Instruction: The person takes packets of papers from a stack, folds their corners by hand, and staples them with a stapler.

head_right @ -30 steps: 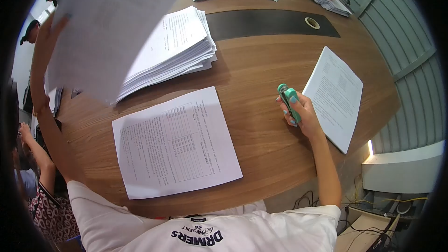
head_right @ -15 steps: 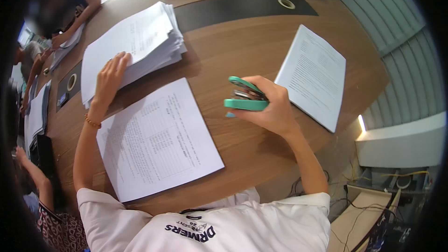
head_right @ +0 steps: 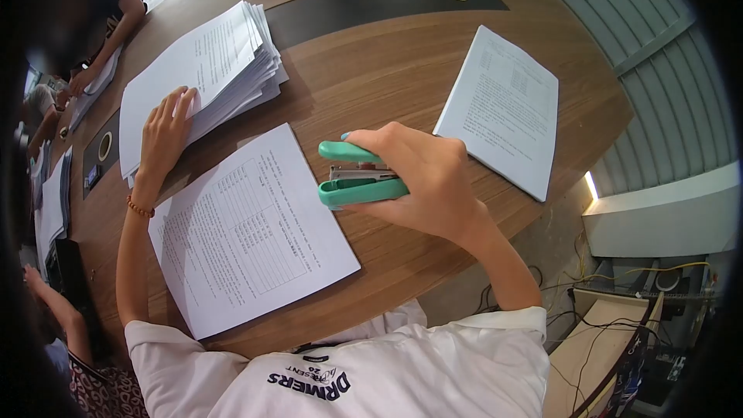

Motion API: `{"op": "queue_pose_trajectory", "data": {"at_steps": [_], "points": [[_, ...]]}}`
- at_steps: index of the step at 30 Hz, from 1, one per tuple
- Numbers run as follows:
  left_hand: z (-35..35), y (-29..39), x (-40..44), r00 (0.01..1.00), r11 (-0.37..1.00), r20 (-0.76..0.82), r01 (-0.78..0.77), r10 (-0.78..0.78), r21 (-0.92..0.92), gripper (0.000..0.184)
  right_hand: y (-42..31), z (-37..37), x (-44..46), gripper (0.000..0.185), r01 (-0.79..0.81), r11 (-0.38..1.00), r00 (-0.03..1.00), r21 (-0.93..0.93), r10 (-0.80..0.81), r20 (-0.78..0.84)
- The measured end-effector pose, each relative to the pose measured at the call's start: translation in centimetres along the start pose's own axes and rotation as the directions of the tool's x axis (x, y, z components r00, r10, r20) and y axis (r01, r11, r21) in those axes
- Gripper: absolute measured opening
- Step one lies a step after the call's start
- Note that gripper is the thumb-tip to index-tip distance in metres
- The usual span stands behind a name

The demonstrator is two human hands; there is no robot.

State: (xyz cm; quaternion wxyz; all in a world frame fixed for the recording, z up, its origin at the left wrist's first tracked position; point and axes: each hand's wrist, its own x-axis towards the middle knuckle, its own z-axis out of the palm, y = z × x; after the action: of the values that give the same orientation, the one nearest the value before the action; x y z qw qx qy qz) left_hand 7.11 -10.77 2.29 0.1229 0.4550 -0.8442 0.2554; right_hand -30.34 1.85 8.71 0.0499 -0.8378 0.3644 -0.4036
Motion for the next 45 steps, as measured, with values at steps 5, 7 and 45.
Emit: {"op": "queue_pose_trajectory", "data": {"at_steps": [5, 7, 45], "points": [[-0.2, 0.1, -0.1, 0.999, 0.998, 0.029, 0.024, -0.023, -0.05, 0.047, -1.1, -0.4, 0.2, 0.051, 0.068, 0.997, 0.998, -0.036, -0.069, -0.01], [-0.2, 0.0, -0.1, 1.0, 0.999, 0.02, 0.009, -0.008, -0.047, 0.047, -1.5, -0.5, 0.2, 0.051, -0.063, 0.997, 0.998, 0.049, 0.062, 0.028], [-4.2, 10.3, -2.1, 0.926, 0.49, 0.348, 0.372, -0.144, -0.788, 0.045, 2.1, 10.0, -0.8, 0.06, -0.191, 0.981, 0.956, -0.04, 0.195, 0.221]]}}
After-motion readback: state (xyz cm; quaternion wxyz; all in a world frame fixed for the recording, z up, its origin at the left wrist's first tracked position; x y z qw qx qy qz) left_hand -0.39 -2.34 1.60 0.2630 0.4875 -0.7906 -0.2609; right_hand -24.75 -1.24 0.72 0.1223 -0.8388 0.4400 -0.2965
